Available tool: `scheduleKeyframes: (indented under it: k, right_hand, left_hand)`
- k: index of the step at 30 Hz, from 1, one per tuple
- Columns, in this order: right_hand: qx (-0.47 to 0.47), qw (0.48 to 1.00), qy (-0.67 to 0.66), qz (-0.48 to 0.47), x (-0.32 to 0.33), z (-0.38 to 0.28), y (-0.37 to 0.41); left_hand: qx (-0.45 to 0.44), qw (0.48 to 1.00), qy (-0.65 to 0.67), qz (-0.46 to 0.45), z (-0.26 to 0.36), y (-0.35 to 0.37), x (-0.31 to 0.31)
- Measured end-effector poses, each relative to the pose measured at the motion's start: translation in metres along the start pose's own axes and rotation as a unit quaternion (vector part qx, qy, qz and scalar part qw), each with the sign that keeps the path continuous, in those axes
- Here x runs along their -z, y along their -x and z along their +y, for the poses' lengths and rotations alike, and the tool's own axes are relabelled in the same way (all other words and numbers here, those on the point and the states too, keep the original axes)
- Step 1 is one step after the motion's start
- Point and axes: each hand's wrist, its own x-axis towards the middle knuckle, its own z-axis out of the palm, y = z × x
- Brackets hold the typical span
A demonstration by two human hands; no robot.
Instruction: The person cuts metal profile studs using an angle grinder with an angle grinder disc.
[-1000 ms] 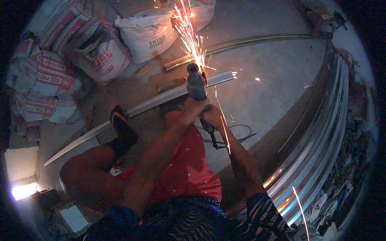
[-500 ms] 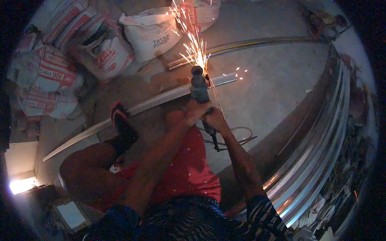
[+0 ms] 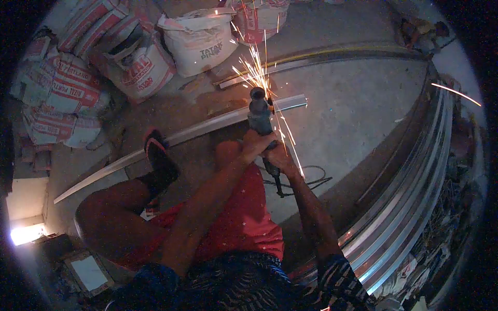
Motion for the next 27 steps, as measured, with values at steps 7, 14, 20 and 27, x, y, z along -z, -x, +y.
scheduleKeyframes:
  k: [7, 14, 20, 27]
  right_hand:
    - [-0.027, 0.998, 0.043, -0.027, 0.002, -0.004, -0.003]
    - [-0.014, 0.998, 0.052, -0.010, -0.001, 0.003, -0.003]
    - [-0.028, 0.999, 0.029, -0.018, 0.000, -0.005, 0.003]
    - [0.008, 0.997, 0.071, -0.023, 0.001, -0.002, 0.003]
  left_hand:
    - [0.014, 1.000, 0.018, -0.015, 0.014, 0.011, 0.005]
    - [-0.005, 1.000, 0.020, 0.003, -0.017, -0.005, -0.010]
    - [0.046, 0.999, -0.018, 0.000, 0.004, 0.007, -0.001]
    - [0.019, 0.999, 0.006, 0.033, -0.008, 0.005, -0.010]
